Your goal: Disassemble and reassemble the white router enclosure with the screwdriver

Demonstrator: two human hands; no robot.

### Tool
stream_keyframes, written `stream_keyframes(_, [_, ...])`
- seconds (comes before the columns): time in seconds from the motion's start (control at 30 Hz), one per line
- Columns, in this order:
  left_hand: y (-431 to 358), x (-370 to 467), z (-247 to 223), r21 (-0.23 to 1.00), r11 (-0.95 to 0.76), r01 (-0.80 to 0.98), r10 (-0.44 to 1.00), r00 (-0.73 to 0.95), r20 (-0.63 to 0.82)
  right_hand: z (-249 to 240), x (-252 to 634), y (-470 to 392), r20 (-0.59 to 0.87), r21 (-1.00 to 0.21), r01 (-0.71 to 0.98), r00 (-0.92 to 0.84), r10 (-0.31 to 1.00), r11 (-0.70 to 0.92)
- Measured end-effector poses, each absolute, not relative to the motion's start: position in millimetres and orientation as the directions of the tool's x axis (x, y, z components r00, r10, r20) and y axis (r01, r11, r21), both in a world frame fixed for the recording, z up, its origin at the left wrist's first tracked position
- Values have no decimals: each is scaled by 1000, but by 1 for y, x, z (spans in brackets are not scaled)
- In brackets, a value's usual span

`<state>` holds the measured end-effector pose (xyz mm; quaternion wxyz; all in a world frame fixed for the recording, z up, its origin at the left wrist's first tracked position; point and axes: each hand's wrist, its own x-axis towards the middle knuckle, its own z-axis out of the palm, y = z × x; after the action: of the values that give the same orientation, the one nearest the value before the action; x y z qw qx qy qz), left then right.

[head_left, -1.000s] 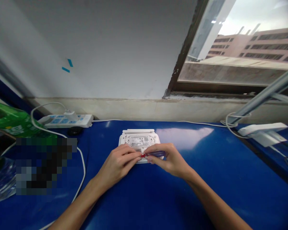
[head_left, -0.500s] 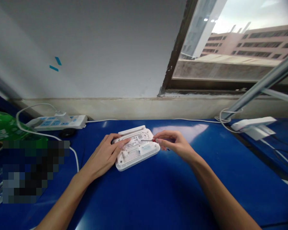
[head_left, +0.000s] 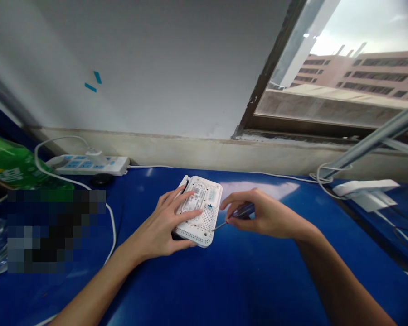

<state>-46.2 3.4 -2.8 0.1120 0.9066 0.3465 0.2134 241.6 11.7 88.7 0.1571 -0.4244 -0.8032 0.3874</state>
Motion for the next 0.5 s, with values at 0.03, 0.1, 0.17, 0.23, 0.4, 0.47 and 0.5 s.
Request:
stream_keyframes(0.03, [4, -45, -6, 355, -727, 588, 685, 662, 304, 91, 238, 11, -71, -730, 576, -599, 798, 368])
stream_keyframes(0.1, [4, -42, -12, 367, -710, 601, 703, 639, 312, 94, 231, 10, -61, -680, 600, -620, 782, 423])
stream_keyframes(0.17, [3, -39, -16, 371, -696, 614, 717, 614, 329, 96, 226, 11, -62, -631, 621, -638, 767, 465])
stream_keyframes(0.23, [1, -35, -18, 364, -683, 633, 731, 595, 335, 96, 221, 10, -66, -581, 636, -660, 748, 509])
stream_keyframes(0.4, [-8, -21, -18, 343, -629, 698, 776, 533, 337, 95, 195, 4, -61, -259, 692, -708, 703, 674])
stream_keyframes(0.47, [-9, -18, -16, 338, -606, 720, 793, 513, 330, 91, 185, 2, -50, -104, 707, -707, 706, 700])
stream_keyframes(0.5, [-9, -19, -14, 332, -605, 723, 794, 517, 320, 89, 182, 2, -20, -56, 721, -692, 722, 690])
